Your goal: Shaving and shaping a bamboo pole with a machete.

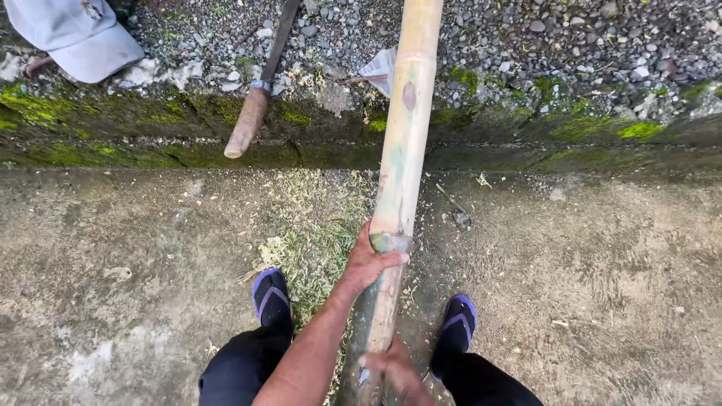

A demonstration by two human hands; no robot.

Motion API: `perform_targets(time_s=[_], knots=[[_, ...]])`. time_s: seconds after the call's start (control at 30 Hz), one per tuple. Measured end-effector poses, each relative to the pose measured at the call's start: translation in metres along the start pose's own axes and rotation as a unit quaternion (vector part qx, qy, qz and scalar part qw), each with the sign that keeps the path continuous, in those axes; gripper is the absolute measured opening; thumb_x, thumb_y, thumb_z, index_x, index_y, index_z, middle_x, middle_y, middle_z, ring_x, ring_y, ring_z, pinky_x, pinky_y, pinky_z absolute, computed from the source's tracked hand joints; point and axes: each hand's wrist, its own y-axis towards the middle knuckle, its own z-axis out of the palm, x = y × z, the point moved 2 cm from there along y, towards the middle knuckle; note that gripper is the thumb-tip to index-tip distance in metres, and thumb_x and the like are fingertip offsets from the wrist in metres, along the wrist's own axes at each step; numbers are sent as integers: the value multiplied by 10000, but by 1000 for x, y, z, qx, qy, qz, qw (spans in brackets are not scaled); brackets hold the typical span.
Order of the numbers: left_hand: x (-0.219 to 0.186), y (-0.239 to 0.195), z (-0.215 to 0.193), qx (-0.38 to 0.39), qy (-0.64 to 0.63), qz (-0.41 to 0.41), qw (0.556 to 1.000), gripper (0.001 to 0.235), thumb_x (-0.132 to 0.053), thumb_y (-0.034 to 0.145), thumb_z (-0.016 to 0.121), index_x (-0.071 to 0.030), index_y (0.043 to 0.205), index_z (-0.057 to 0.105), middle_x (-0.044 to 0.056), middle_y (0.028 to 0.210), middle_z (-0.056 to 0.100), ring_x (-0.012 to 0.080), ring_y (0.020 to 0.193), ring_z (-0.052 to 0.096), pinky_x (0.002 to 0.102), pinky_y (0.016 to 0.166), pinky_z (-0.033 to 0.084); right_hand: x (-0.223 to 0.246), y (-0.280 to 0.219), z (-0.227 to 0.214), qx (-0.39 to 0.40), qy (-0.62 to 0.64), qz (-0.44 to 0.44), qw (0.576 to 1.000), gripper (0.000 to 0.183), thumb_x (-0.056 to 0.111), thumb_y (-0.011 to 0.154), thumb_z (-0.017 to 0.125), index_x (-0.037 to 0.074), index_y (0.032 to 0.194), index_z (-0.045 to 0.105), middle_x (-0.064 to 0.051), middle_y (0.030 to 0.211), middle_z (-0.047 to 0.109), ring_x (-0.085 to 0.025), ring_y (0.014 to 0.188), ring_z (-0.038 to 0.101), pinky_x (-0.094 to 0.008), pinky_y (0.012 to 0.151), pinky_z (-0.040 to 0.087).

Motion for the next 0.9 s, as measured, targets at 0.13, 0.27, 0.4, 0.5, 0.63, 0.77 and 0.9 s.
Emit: perform_targets(time_s=[0.13, 0.27, 0.4, 0.5, 0.63, 0.77, 0.9], knots=[[21, -6, -4, 40, -89, 38, 994, 1049, -187, 575, 920, -145, 1491, 411, 76, 1200, 717, 212, 1088, 698, 405, 946, 599, -40, -22, 21, -19, 77, -68, 994, 1050, -36, 510, 902, 80, 1429, 406, -97, 1065, 703, -237, 956, 703, -394, 896, 590], [28, 8, 0, 21, -163, -15, 986, 883, -141, 593, 892, -17, 1362, 477, 160, 1097, 733, 274, 1001, 723, 410, 909, 613, -31, -9, 19, 3, 62, -83, 995, 991, -69, 487, 870, 44, 1376, 446, -104, 1044, 707, -242, 926, 701, -392, 855, 592], [26, -19, -2, -26, 52, -26, 998, 886, -283, 642, 910, 21, 1344, 463, 154, 1109, 708, 276, 1007, 729, 377, 900, 602, -10, -43, 16, -70, 35, -14, 997, 880, -50, 482, 848, -29, 1278, 473, -166, 990, 715, -304, 852, 705, -431, 800, 611], [22, 2, 5, -31, 31, 0, 999, 895, -337, 604, 918, 29, 1308, 504, 167, 1122, 733, 273, 1039, 721, 359, 946, 550, -20, -36, 7, -62, 30, -18, 997, 921, -82, 445, 855, 7, 1286, 492, -143, 1015, 724, -277, 886, 723, -401, 841, 610], [19, 3, 11, -1, -8, -26, 1000, 981, -367, 541, 884, 4, 1335, 444, 163, 1138, 714, 273, 1015, 730, 361, 910, 587, -3, -35, 13, -42, 99, -12, 994, 893, -91, 458, 816, 14, 1283, 489, -135, 995, 704, -274, 846, 721, -439, 797, 617], [20, -2, 3, -16, 51, -32, 998, 962, -371, 597, 899, -29, 1381, 458, 144, 1166, 716, 259, 1041, 712, 360, 954, 559, 8, -42, 23, -60, 76, 10, 995, 874, -79, 512, 813, -17, 1311, 463, -187, 1002, 720, -311, 826, 729, -470, 792, 619], [27, -1, 6, 2, -7, 16, 1000, 1052, -396, 595, 888, -79, 1455, 371, 128, 1205, 714, 262, 1075, 714, 367, 979, 558, 27, -50, 33, -54, 52, -15, 997, 901, -62, 556, 820, 11, 1351, 404, -215, 1032, 726, -331, 874, 745, -453, 840, 628]])
